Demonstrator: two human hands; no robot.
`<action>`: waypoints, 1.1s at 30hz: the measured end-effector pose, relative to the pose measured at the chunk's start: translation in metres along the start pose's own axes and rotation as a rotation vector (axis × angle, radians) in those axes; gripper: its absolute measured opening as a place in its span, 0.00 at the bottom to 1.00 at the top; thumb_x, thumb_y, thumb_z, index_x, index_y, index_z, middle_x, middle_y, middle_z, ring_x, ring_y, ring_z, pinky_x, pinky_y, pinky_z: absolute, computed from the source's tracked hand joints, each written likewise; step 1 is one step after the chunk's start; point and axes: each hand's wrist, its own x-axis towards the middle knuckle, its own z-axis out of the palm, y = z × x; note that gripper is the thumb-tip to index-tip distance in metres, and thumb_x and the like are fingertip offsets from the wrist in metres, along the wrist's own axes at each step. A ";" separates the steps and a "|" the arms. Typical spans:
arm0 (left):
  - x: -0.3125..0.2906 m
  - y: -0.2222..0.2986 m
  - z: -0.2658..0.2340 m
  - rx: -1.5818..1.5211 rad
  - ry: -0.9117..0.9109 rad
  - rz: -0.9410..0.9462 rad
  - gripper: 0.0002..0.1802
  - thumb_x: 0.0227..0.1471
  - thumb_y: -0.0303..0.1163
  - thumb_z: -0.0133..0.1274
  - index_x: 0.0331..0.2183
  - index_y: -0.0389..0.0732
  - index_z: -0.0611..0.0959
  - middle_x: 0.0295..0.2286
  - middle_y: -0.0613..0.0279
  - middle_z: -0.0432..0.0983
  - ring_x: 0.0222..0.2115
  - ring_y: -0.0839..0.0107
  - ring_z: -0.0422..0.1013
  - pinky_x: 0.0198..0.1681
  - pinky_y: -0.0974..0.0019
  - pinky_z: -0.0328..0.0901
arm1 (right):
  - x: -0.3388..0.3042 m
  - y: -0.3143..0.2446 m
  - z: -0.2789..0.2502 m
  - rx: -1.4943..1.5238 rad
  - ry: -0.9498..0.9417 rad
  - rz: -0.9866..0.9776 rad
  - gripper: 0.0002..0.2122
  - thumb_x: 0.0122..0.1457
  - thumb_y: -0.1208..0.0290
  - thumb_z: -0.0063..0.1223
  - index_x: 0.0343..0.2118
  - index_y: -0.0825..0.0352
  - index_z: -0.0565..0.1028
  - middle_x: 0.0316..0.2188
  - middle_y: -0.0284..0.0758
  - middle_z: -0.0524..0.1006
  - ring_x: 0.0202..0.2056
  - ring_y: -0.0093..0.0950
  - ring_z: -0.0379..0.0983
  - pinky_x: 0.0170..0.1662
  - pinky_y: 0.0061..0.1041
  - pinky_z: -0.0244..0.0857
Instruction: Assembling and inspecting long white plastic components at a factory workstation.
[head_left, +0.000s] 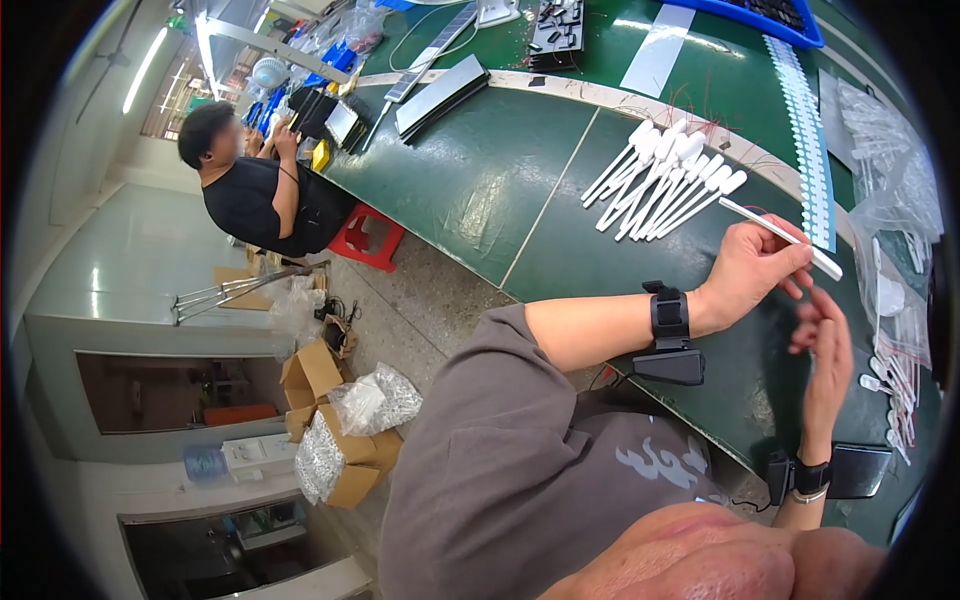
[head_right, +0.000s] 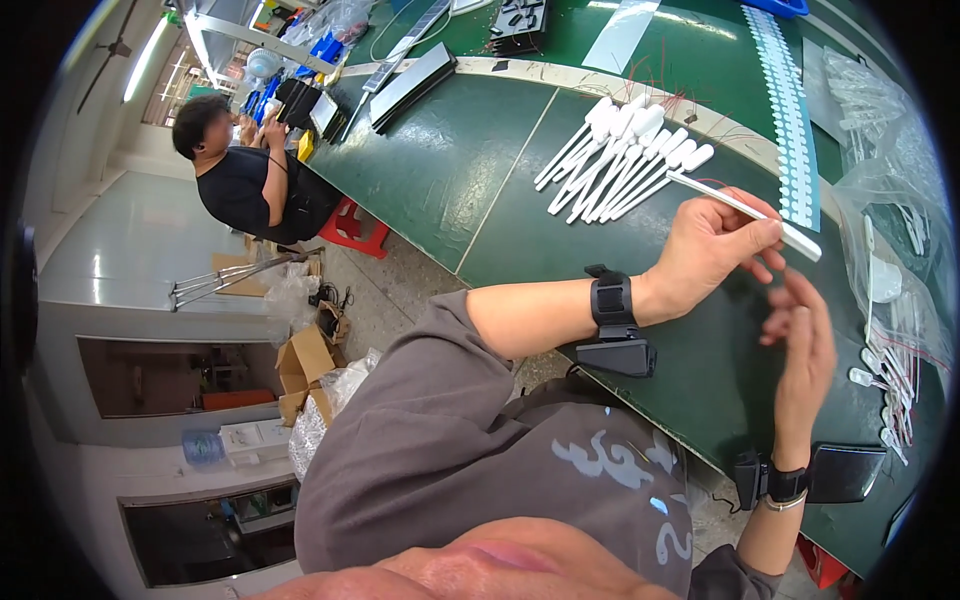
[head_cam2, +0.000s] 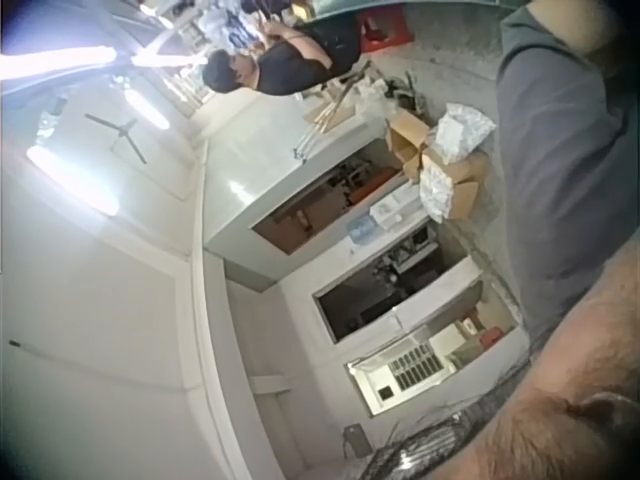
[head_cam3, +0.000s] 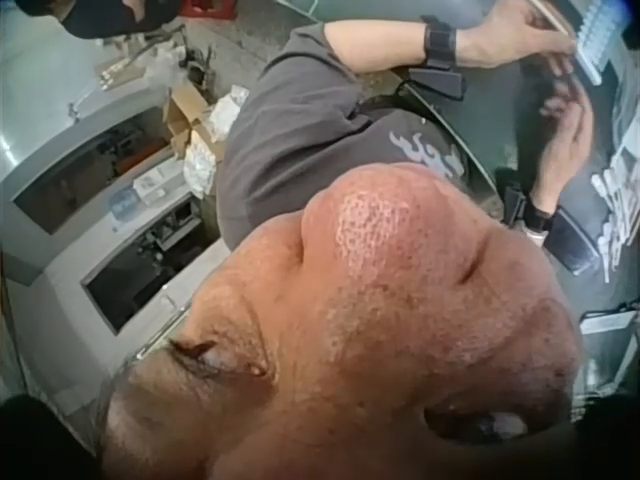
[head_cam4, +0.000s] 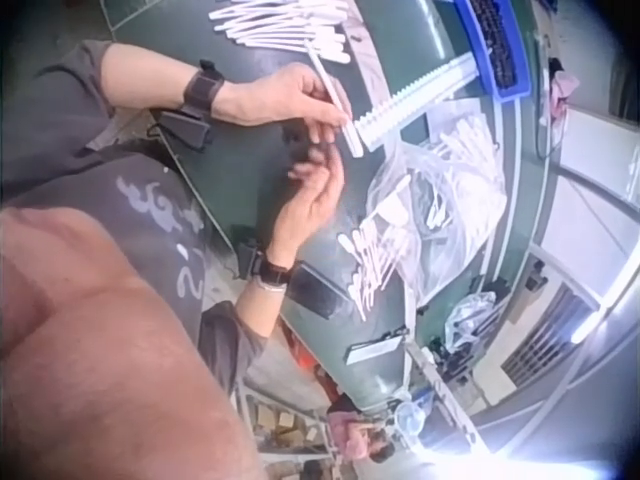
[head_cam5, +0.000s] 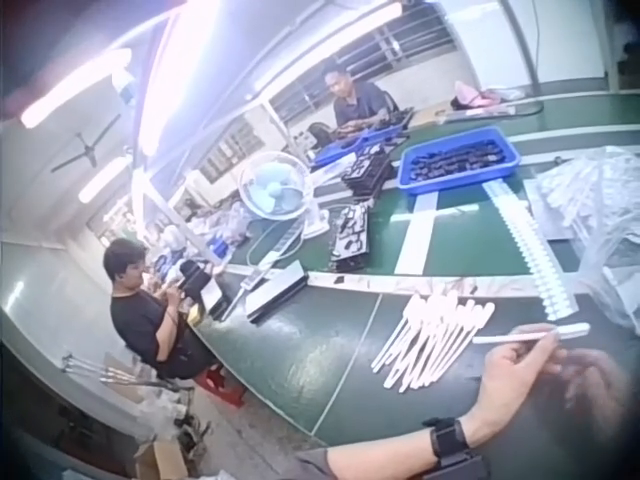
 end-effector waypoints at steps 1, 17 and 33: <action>-0.001 -0.001 0.002 0.011 -0.025 -0.033 0.09 0.56 0.28 0.55 0.36 0.33 0.78 0.27 0.58 0.78 0.24 0.76 0.75 0.24 0.73 0.72 | 0.001 0.000 0.010 0.168 -0.002 0.134 0.16 0.69 0.65 0.37 0.52 0.71 0.68 0.36 0.32 0.73 0.34 0.18 0.67 0.40 0.18 0.62; -0.016 -0.016 0.013 0.268 -0.232 -0.387 0.10 0.58 0.32 0.53 0.32 0.34 0.78 0.26 0.61 0.77 0.21 0.78 0.72 0.23 0.74 0.69 | 0.016 -0.008 -0.003 0.812 0.123 0.338 0.14 0.65 0.67 0.48 0.49 0.68 0.72 0.35 0.28 0.74 0.33 0.16 0.69 0.39 0.18 0.66; -0.006 -0.010 0.010 1.308 -0.323 0.654 0.07 0.51 0.28 0.59 0.33 0.36 0.84 0.25 0.56 0.80 0.23 0.72 0.75 0.28 0.69 0.69 | 0.018 0.010 -0.005 0.698 0.189 0.367 0.08 0.63 0.67 0.50 0.39 0.66 0.72 0.32 0.28 0.74 0.32 0.14 0.68 0.39 0.17 0.65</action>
